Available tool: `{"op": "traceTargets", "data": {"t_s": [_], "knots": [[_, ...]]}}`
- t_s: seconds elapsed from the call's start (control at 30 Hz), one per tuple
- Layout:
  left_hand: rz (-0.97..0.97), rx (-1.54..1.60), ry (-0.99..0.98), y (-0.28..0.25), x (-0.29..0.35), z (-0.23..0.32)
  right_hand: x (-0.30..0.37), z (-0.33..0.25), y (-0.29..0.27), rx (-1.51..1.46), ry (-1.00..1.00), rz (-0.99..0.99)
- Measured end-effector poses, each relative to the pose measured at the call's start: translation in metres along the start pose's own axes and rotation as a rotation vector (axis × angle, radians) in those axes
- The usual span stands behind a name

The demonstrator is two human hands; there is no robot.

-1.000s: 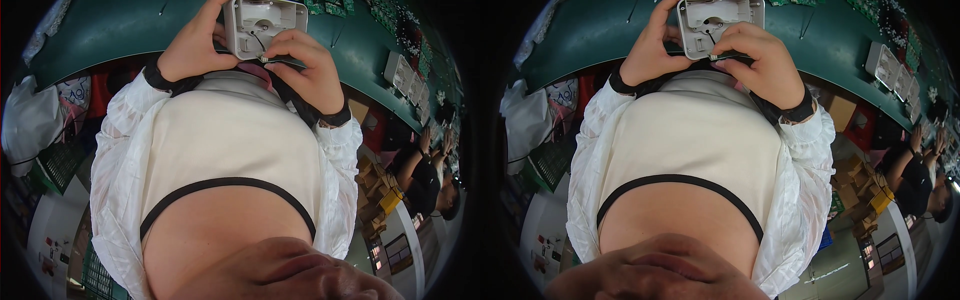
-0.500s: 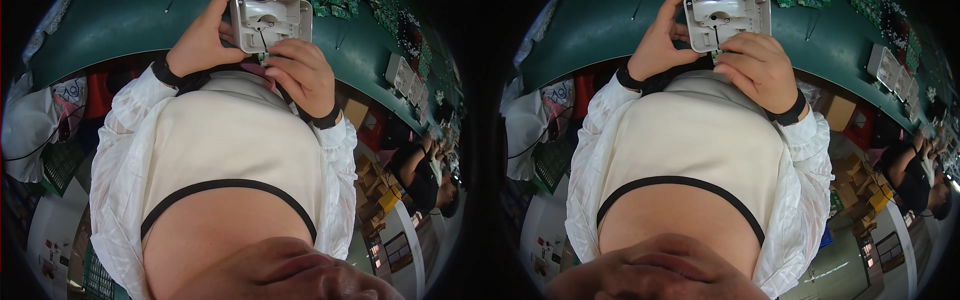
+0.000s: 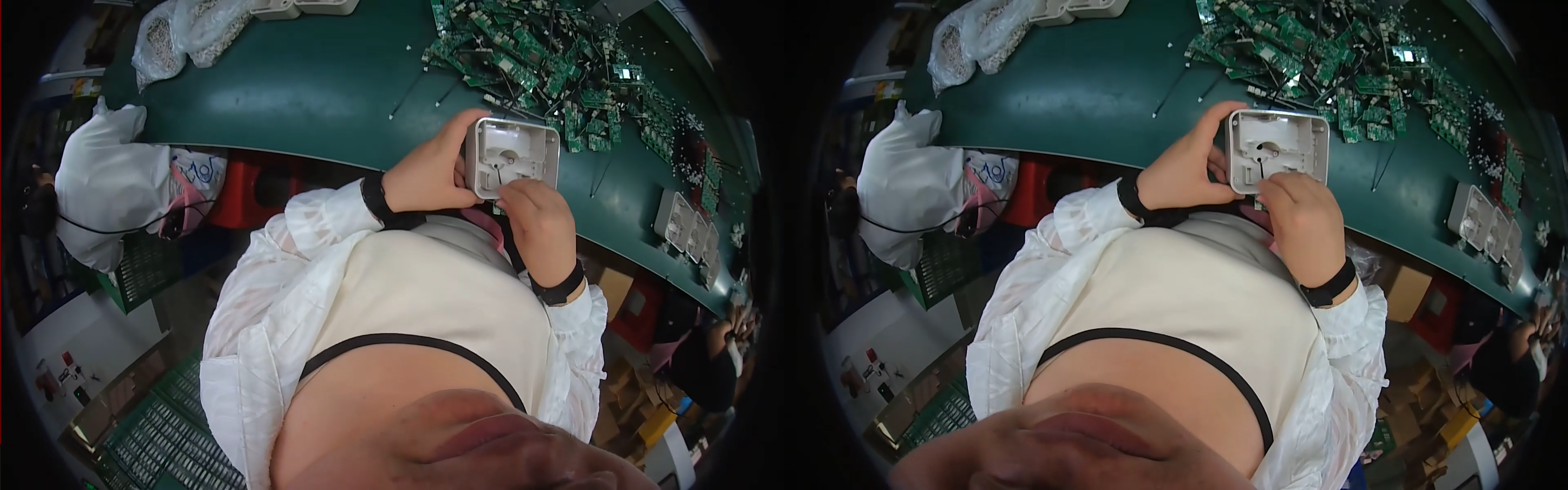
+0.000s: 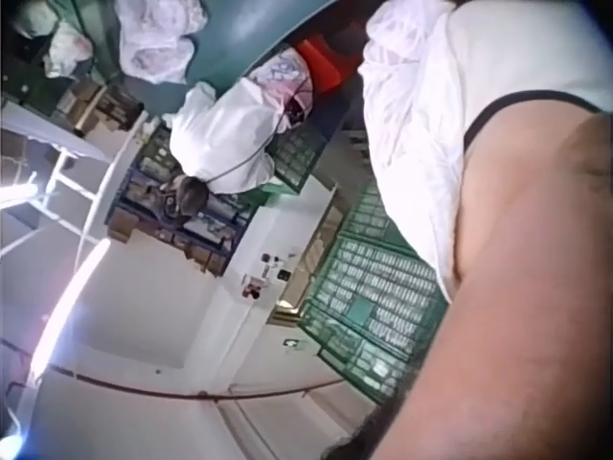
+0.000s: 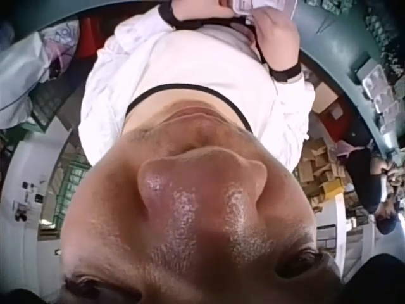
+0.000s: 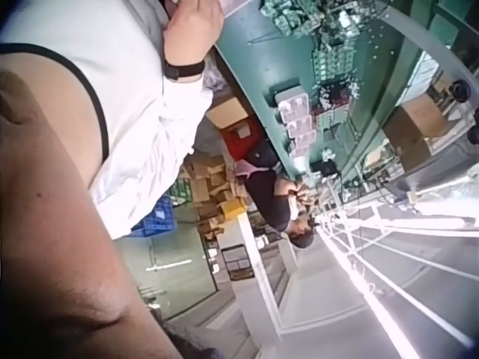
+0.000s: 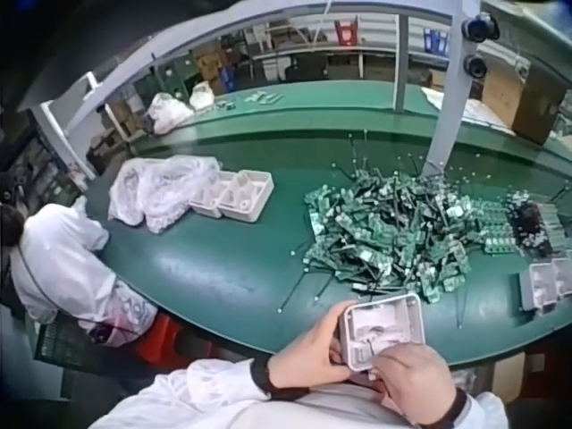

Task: Assembling electronic components and circuit boards into plastic housings on a factory production line.

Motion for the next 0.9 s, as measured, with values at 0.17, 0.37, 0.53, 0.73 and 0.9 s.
{"op": "traceTargets", "data": {"t_s": [0.17,0.37,0.53,0.73,0.9], "knots": [[-0.036,0.048,0.038,-0.013,0.002,0.012,-0.004,0.005,-0.003,0.147,-0.117,-0.003],[0.216,-0.394,0.038,-0.127,0.001,0.045,0.031,0.026,-0.042,0.247,-0.051,0.029],[0.641,-1.082,0.052,-0.284,0.003,0.011,0.093,0.068,-0.09,0.414,0.183,0.135],[0.661,-1.278,-0.368,-0.343,-0.033,-0.041,0.151,0.138,-0.11,0.438,0.393,0.216],[0.666,-1.368,-0.554,-0.299,-0.052,-0.015,0.167,0.16,-0.113,0.513,0.432,0.228]]}}
Point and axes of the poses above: each hand's wrist, its own x-axis away from the middle knuckle, its own y-axis out of the palm, z = x × y, the point moved 1 cm from there along -x, towards the middle knuckle, and after that the axes turned 9 degrees about -z, right-handed, at the moved point
